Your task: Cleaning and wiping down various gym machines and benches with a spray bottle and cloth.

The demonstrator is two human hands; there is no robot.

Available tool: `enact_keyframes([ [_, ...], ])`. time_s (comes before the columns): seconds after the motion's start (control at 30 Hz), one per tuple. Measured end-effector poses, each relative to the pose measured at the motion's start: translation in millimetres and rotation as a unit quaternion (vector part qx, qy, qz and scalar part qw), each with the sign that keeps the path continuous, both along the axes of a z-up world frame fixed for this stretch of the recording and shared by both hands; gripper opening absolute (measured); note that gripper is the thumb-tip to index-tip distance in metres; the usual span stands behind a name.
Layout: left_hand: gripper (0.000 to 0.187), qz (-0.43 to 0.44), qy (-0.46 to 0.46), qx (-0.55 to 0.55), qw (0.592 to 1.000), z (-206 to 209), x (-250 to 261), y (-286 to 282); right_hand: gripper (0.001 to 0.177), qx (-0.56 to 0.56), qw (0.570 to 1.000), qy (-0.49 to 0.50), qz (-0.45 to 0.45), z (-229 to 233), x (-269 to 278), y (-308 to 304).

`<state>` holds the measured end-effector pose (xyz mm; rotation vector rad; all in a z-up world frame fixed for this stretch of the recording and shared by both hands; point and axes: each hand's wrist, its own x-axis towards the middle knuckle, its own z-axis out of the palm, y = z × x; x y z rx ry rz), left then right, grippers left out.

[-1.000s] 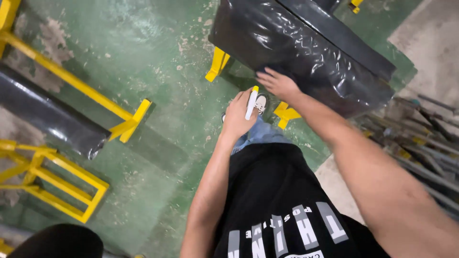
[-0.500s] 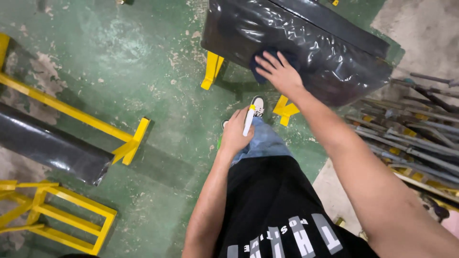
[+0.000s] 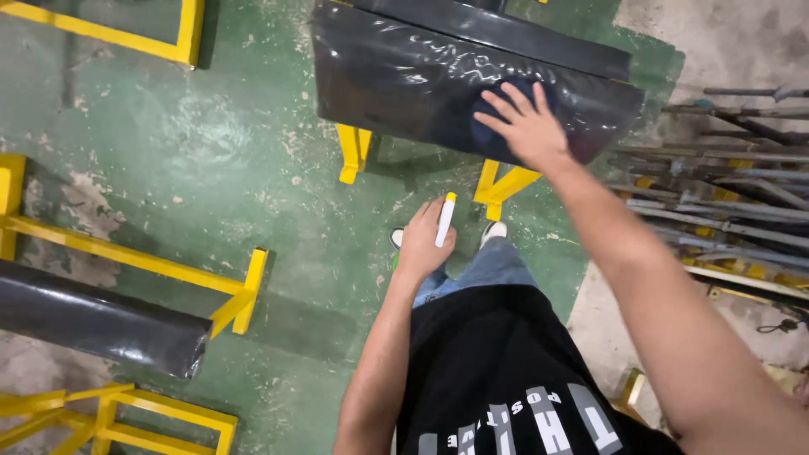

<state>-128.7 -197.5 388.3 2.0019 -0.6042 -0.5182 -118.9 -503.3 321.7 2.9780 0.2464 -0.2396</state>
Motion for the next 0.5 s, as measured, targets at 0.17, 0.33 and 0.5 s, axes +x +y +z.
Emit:
enact_keyframes([
  [0.17, 0.056, -0.022, -0.021, -0.010, 0.999, -8.6, -6.5, -39.1, 0.076, 0.027, 1.000, 0.009, 0.008, 1.5, -38.4, -22.0],
  [0.33, 0.052, -0.021, 0.009, 0.016, 1.000, -26.4, -21.1, -89.0, 0.075, 0.020, 0.997, 0.061, 0.046, 0.7, -84.1, -79.5],
  [0.5, 0.048, 0.056, 0.013, 0.046, 0.997, -18.5, -44.7, -141.5, 0.067, 0.149, 0.986, -0.067, -0.011, 9.9, -71.4, -111.4],
])
